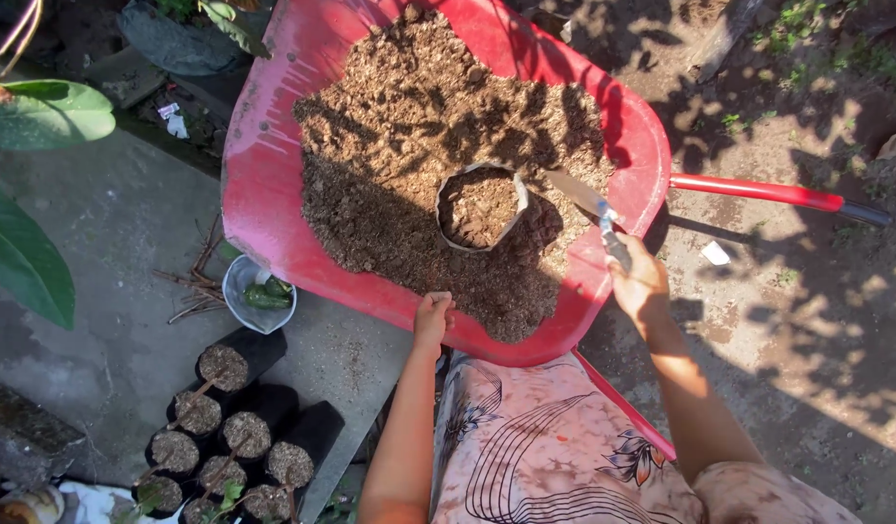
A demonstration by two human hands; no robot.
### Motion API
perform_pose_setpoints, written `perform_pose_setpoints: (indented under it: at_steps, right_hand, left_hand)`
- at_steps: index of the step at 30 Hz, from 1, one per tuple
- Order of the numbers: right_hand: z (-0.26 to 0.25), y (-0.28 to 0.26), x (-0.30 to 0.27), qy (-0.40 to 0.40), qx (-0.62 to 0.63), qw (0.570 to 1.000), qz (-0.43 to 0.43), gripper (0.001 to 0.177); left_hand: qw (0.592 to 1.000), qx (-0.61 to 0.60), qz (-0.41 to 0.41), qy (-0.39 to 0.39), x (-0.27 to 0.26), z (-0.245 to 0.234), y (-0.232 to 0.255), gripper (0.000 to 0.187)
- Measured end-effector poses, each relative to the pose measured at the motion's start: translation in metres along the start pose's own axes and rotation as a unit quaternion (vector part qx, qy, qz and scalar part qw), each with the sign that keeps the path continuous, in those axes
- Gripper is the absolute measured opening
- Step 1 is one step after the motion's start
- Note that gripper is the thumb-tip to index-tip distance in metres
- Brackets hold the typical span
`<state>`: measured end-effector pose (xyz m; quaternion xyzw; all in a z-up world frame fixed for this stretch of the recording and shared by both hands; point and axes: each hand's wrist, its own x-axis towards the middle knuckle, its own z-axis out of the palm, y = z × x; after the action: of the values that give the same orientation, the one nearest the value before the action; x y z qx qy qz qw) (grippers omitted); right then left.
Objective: The recorder is planting seeds or small plants into black nursery bags filled with soil from a wheelbarrow.
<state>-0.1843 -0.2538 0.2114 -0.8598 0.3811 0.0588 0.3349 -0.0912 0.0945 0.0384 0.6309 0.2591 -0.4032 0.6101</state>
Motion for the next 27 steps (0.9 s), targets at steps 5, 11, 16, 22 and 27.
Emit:
perform_pose_setpoints:
  at_steps: [5,11,16,22,27]
  right_hand:
    - [0.086,0.084,0.004,-0.085,-0.029,0.995,0.046,0.031]
    - [0.262,0.095,-0.004,-0.251,0.287,0.902,0.200,0.026]
    - [0.348,0.029,0.005,-0.258,0.371,0.869,0.203,0.030]
    - [0.386,-0.020,0.036,-0.233,0.526,0.769,0.278,0.038]
    - [0.416,-0.058,0.096,-0.210,0.489,0.814,0.233,0.031]
  left_hand:
    - [0.998,-0.035,-0.010,0.045,-0.014,-0.034,-0.014,0.013]
    - [0.995,-0.062,-0.015,0.073,-0.037,-0.061,-0.025,0.013]
    - [0.994,-0.076,-0.004,0.084,-0.058,-0.096,-0.044,0.013]
    - [0.988,-0.092,-0.032,0.120,-0.071,-0.137,-0.071,0.015]
    - [0.986,-0.094,-0.057,0.128,-0.070,-0.146,-0.075,0.018]
